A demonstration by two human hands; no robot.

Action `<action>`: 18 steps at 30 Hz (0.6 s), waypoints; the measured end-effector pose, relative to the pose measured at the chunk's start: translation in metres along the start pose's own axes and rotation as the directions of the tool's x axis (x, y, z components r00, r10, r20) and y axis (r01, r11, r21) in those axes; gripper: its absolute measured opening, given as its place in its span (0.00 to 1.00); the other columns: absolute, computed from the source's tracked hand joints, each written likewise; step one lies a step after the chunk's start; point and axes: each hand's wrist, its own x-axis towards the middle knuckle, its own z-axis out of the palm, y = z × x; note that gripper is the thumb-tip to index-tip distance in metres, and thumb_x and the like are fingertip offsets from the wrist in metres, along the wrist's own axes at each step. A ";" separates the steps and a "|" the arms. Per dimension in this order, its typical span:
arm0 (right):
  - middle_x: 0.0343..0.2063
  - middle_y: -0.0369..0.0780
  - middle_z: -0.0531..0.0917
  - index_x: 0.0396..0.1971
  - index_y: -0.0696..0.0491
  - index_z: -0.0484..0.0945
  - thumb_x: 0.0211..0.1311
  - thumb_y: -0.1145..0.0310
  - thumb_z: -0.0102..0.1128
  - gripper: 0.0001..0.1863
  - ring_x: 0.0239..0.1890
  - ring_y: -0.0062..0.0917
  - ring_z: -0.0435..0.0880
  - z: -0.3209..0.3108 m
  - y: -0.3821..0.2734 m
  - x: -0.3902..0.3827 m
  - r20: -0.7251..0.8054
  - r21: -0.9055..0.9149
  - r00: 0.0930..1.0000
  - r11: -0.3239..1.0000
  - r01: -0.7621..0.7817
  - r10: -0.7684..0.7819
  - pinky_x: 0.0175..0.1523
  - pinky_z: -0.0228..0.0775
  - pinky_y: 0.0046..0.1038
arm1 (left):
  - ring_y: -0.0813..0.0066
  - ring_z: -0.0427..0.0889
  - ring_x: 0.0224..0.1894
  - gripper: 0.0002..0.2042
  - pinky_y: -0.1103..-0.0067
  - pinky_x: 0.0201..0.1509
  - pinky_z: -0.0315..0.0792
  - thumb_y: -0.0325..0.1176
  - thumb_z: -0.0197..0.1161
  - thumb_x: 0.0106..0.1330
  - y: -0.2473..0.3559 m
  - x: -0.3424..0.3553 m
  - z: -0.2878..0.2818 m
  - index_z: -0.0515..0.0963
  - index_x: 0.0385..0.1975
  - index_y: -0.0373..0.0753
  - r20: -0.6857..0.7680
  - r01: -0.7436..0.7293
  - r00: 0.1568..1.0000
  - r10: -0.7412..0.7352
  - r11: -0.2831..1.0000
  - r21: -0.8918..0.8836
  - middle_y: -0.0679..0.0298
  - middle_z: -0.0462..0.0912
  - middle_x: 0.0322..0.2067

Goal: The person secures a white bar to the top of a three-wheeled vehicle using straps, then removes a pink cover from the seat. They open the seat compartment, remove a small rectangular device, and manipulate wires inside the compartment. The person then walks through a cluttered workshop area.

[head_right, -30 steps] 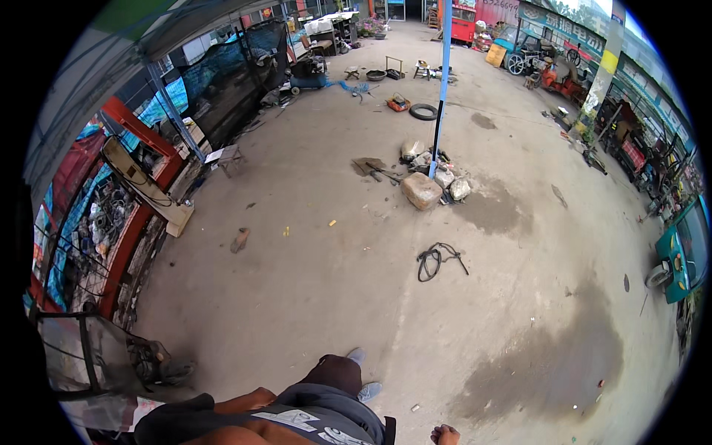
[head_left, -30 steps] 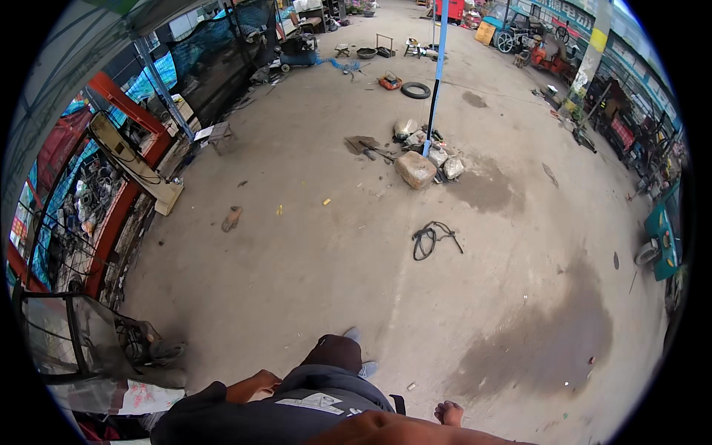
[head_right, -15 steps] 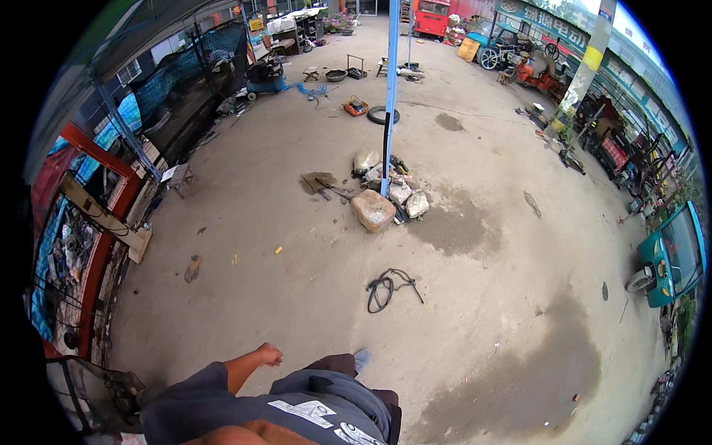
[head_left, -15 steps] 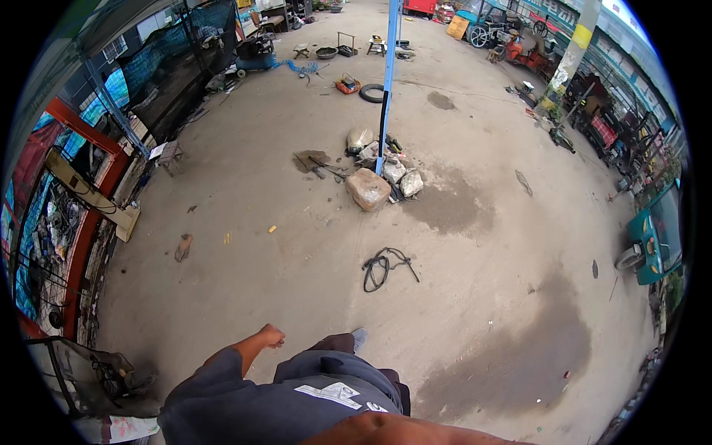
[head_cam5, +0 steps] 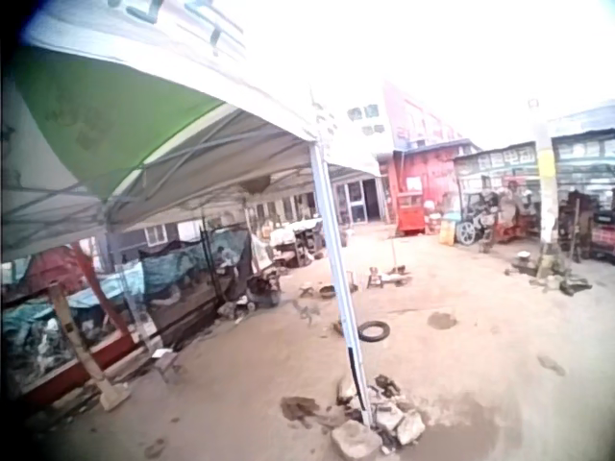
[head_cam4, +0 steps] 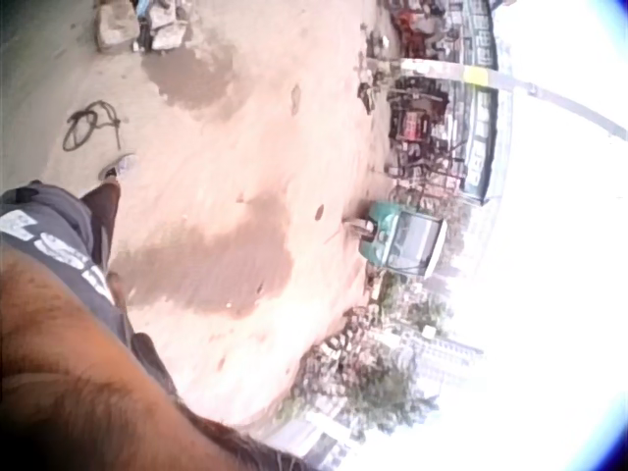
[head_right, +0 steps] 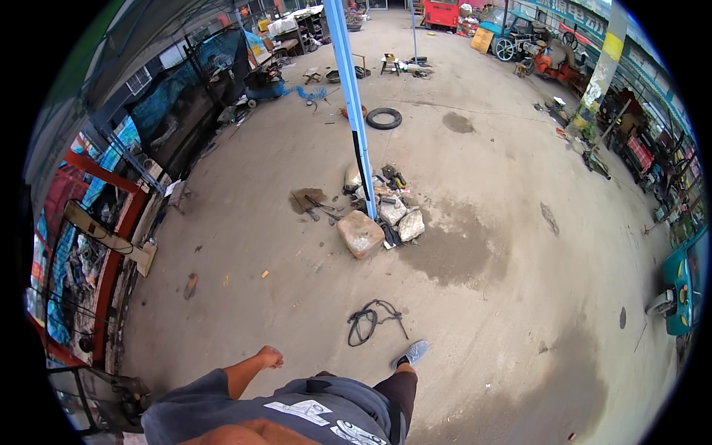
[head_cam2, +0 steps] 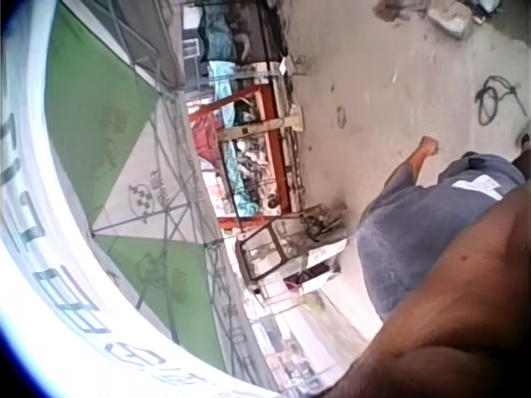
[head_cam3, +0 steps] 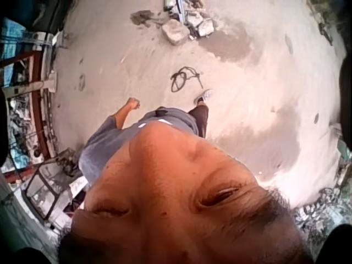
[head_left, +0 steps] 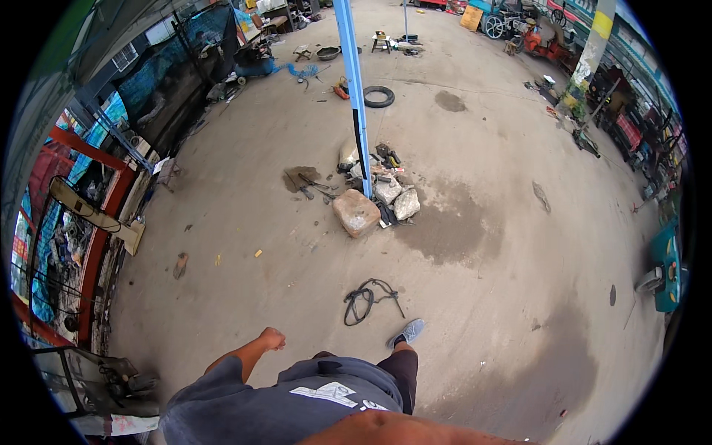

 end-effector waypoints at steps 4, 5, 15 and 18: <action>0.22 0.45 0.80 0.32 0.61 0.73 0.59 0.75 0.51 0.05 0.19 0.30 0.79 -0.047 -0.084 0.042 0.033 -0.042 0.999 0.999 0.015 -0.013 0.22 0.72 0.30 | 0.63 0.85 0.37 0.13 0.67 0.41 0.79 0.33 0.57 0.65 0.004 -0.033 0.043 0.77 0.45 0.34 -0.035 0.301 0.952 -0.306 0.948 -0.102 0.55 0.84 0.39; 0.22 0.45 0.80 0.32 0.61 0.73 0.60 0.75 0.51 0.05 0.19 0.30 0.79 -0.062 -0.106 0.058 0.039 -0.012 0.999 1.000 0.025 -0.025 0.22 0.72 0.30 | 0.62 0.85 0.37 0.13 0.67 0.42 0.79 0.33 0.57 0.65 0.025 -0.045 0.058 0.77 0.45 0.34 -0.016 0.307 0.950 -0.311 0.943 -0.126 0.55 0.83 0.40; 0.24 0.43 0.80 0.39 0.60 0.71 0.64 0.71 0.48 0.09 0.21 0.27 0.79 -0.117 -0.403 0.100 -0.099 0.103 0.980 0.978 0.184 -0.174 0.23 0.75 0.29 | 0.73 0.82 0.30 0.10 0.74 0.37 0.78 0.36 0.59 0.66 0.271 -0.036 0.167 0.83 0.35 0.36 0.096 -0.117 0.988 0.123 0.990 -0.074 0.61 0.85 0.30; 0.26 0.43 0.80 0.41 0.60 0.70 0.64 0.71 0.48 0.10 0.23 0.27 0.80 -0.112 -0.436 0.131 -0.106 0.124 0.989 0.985 0.119 -0.106 0.24 0.75 0.29 | 0.72 0.83 0.30 0.11 0.74 0.34 0.78 0.36 0.59 0.66 0.336 0.018 0.171 0.82 0.37 0.35 0.114 -0.074 0.990 0.079 0.996 -0.053 0.61 0.85 0.31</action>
